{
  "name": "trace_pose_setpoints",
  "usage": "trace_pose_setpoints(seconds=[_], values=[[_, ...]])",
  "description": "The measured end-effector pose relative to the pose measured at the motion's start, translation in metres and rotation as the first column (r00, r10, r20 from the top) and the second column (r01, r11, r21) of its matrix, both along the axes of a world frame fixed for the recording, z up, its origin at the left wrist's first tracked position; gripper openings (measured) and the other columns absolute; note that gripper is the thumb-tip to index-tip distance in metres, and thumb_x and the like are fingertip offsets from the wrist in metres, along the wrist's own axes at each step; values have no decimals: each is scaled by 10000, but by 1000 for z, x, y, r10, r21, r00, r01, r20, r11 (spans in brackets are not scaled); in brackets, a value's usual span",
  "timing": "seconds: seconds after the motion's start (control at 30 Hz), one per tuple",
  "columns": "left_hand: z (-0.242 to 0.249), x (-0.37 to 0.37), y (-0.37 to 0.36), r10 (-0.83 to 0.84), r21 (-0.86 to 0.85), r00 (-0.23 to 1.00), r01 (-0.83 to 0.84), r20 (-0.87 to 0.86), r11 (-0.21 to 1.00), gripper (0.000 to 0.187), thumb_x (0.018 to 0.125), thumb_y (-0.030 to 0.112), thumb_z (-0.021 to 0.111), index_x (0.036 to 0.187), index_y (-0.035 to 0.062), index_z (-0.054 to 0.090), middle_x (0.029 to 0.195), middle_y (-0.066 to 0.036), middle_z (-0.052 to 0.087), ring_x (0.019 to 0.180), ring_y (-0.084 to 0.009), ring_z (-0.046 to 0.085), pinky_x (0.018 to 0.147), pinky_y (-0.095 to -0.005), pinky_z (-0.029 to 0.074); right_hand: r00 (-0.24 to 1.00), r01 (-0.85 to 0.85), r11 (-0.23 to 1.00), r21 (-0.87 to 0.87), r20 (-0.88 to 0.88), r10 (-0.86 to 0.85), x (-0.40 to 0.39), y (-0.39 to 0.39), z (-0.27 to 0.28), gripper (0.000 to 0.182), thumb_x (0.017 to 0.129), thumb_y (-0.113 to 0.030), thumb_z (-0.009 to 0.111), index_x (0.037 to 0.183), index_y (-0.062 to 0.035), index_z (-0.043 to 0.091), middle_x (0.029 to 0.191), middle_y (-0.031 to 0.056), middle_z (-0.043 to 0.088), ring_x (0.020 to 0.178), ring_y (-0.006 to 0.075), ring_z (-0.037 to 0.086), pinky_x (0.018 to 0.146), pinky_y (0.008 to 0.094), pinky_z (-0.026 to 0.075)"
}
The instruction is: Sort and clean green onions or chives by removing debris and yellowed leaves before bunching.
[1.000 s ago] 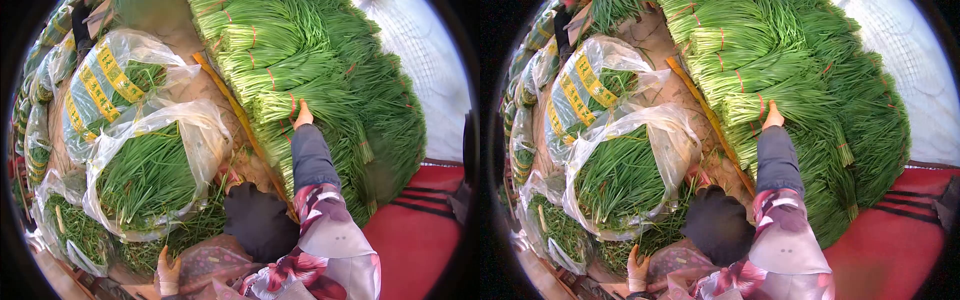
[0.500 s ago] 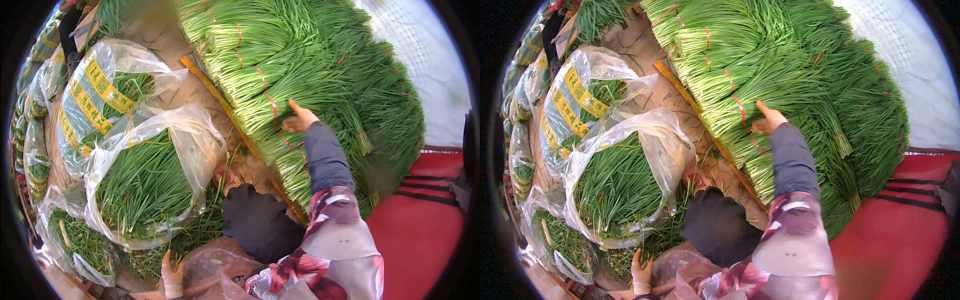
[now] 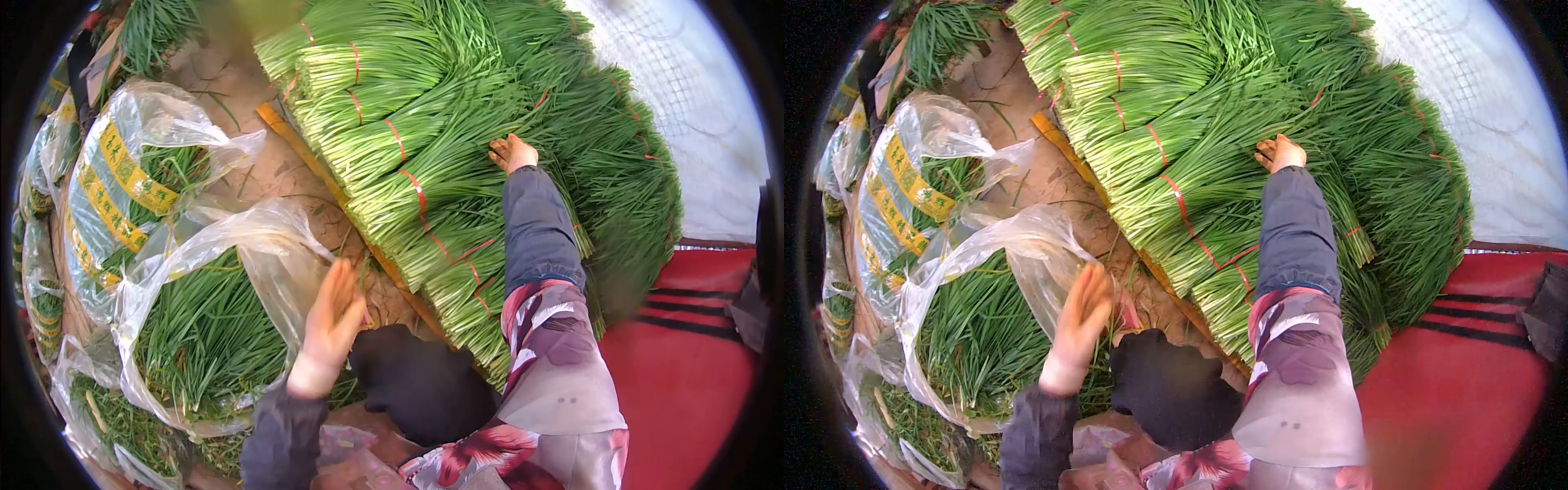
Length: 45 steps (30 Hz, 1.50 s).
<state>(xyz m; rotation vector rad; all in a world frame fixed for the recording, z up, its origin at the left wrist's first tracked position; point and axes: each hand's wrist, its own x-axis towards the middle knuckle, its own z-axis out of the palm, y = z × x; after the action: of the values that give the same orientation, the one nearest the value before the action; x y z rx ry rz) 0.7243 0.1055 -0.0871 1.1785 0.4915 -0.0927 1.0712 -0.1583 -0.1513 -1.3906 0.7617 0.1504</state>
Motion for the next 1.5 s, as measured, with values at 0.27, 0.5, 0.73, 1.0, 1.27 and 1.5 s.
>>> trace_pose_setpoints(seconds=[0.27, 0.5, 0.73, 1.0, 1.27, 1.5], values=[[-108, 70, -27, 133, -174, 991, -132, -6, 976, 762, 861, -1, 582, 1470, -42, 125, 1490, -168, 281, 1363, -197, 273, 1092, -269, 231, 963, -234, 949, -210, -186, 197, 38, -12, -23, 425, 917, -293, 583, 1232, -9, 547, 1221, 171, 583, 1014, 224, 614, 753, 319, 483], [-83, 72, -27, 31, 79, 999, -33, 25, 996, 724, 861, 31, 590, 1451, -64, 183, 1498, -176, 267, 1383, -201, 240, 1106, -271, 199, 963, -213, 909, -359, -233, 134, 52, -6, -33, 250, 884, -291, 638, 845, -44, 643, 672, -1, 579, 552, 97, 441, 541, 295, 373], [-104, 71, -20, -2, 9, 999, 3, -50, 1000, 716, 848, 3, 572, 1450, -63, 192, 1491, -174, 288, 1368, -204, 282, 1090, -268, 236, 964, -238, 904, -354, -197, 177, 51, -13, -37, 267, 885, -283, 619, 770, -44, 644, 555, -20, 506, 484, 96, 412, 487, 277, 346], [-69, 36, -16, 16, 53, 997, -12, -70, 999, 670, 865, 41, 604, 1431, -43, 257, 1481, -206, 297, 1390, -292, 249, 1119, -385, 242, 982, 190, 980, 65, -18, -189, 18, -26, -38, 106, 918, -203, 600, 982, -119, 581, 783, 7, 631, 644, 119, 624, 496, 295, 453], [39, -119, 22, -50, 6, 985, 52, -164, 999, 597, 855, 3, 587, 1397, -35, 339, 1388, -192, 438, 1303, -246, 415, 1064, -357, 336, 960, 207, 952, 226, 141, -242, 31, -37, -5, 138, 944, -272, 555, 903, -142, 579, 597, -46, 456, 468, 117, 402, 520, 359, 431], [132, -318, 28, 393, 406, 884, -272, -253, 873, 524, 833, -29, 586, 1336, -16, 443, 1293, -158, 542, 1213, -232, 517, 1012, -345, 398, 843, -369, 929, -36, 408, 351, -47, 29, 121, 199, 934, -228, 587, 1008, -43, 600, 799, 82, 674, 545, 116, 558, 466, 271, 427]])
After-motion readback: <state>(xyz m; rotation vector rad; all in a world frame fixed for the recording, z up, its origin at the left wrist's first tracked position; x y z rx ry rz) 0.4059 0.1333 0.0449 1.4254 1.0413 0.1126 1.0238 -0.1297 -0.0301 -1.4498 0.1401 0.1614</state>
